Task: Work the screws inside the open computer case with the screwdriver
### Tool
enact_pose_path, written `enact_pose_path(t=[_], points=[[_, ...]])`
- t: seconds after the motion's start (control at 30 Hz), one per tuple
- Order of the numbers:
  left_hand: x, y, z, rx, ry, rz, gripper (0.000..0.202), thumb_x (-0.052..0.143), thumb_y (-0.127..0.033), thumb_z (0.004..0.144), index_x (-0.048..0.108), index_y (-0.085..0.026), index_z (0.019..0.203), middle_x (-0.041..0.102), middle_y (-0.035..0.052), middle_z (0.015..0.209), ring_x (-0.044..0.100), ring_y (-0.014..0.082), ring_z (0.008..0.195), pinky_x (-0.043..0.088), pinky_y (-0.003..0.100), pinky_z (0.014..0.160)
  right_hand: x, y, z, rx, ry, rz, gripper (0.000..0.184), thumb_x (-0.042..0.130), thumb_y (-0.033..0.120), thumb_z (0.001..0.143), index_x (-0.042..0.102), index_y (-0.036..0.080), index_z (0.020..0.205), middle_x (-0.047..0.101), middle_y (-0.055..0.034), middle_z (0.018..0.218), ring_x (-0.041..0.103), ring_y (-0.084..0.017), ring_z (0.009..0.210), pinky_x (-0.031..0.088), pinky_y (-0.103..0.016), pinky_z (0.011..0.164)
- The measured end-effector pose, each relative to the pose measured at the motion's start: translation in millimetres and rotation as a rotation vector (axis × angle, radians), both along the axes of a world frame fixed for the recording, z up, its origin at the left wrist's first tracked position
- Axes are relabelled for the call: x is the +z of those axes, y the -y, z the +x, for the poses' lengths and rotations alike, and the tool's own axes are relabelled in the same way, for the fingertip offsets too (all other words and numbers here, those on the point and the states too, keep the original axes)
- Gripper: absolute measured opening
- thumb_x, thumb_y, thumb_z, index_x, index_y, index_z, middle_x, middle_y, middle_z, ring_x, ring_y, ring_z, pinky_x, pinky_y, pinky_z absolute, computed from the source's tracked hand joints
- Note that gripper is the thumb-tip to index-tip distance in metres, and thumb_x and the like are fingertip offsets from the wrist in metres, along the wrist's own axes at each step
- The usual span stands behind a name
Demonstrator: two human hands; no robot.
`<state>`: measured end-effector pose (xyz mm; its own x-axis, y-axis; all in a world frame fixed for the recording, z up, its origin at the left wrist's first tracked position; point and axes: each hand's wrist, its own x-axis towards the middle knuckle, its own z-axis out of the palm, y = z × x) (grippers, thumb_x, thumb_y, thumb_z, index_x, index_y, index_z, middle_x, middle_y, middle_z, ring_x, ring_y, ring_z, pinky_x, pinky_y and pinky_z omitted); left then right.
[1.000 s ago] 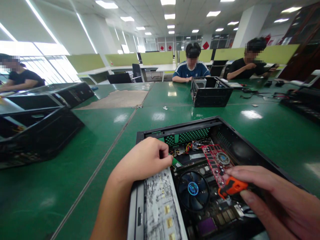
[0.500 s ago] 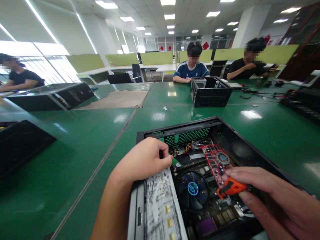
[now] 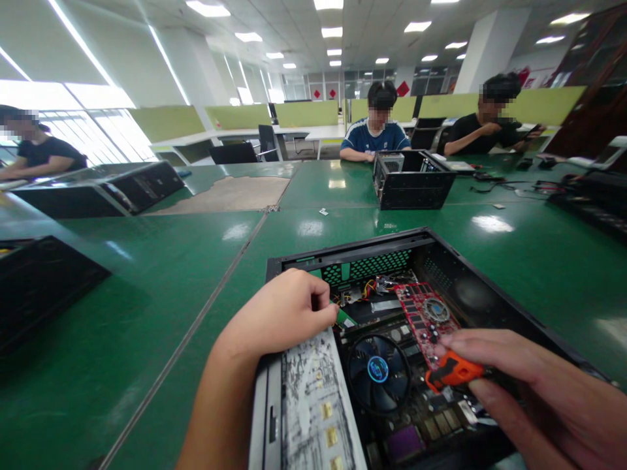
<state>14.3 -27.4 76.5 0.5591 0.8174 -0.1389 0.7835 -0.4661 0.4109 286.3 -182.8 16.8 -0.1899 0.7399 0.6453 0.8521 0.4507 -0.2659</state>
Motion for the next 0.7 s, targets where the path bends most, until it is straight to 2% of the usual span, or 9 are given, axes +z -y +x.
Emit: enact_pose_path(t=[0.27, 0.47, 0.7], points=[[1.4, 0, 0, 0.012, -0.01, -0.002, 0.024, 0.054, -0.031, 0.08, 0.06, -0.019, 0.06, 0.057, -0.003, 0.056, 0.052, 0.0115, 0.055, 0.034, 0.026, 0.054, -1.3, -1, -2, 0.012, -0.025, 0.009, 0.028, 0.062, 0.028, 0.093, 0.066, 0.026, 0.12, 0.078, 0.0003, 0.112, 0.077, -0.015, 0.099, 0.056, -0.018, 0.097], [0.1, 1, -1, 0.011, -0.009, 0.001, 0.024, 0.055, -0.032, 0.081, 0.061, -0.019, 0.061, 0.058, -0.0029, 0.057, 0.052, 0.0114, 0.056, 0.034, 0.026, 0.054, -9.6, 3, 0, 0.069, -0.149, -0.014, 0.027, 0.075, 0.027, 0.083, 0.067, 0.024, 0.108, 0.076, -0.0046, 0.104, 0.075, -0.022, 0.1, 0.062, -0.026, 0.09], [1.4, 0, -1, 0.004, -0.001, 0.002, 0.024, 0.055, -0.031, 0.08, 0.062, -0.019, 0.061, 0.059, -0.0026, 0.057, 0.052, 0.0116, 0.055, 0.033, 0.026, 0.053, 7.0, -2, 1, 0.154, 0.053, -0.007, 0.03, 0.059, 0.021, 0.092, 0.064, 0.025, 0.121, 0.078, -0.0005, 0.114, 0.076, -0.014, 0.102, 0.055, -0.016, 0.097]])
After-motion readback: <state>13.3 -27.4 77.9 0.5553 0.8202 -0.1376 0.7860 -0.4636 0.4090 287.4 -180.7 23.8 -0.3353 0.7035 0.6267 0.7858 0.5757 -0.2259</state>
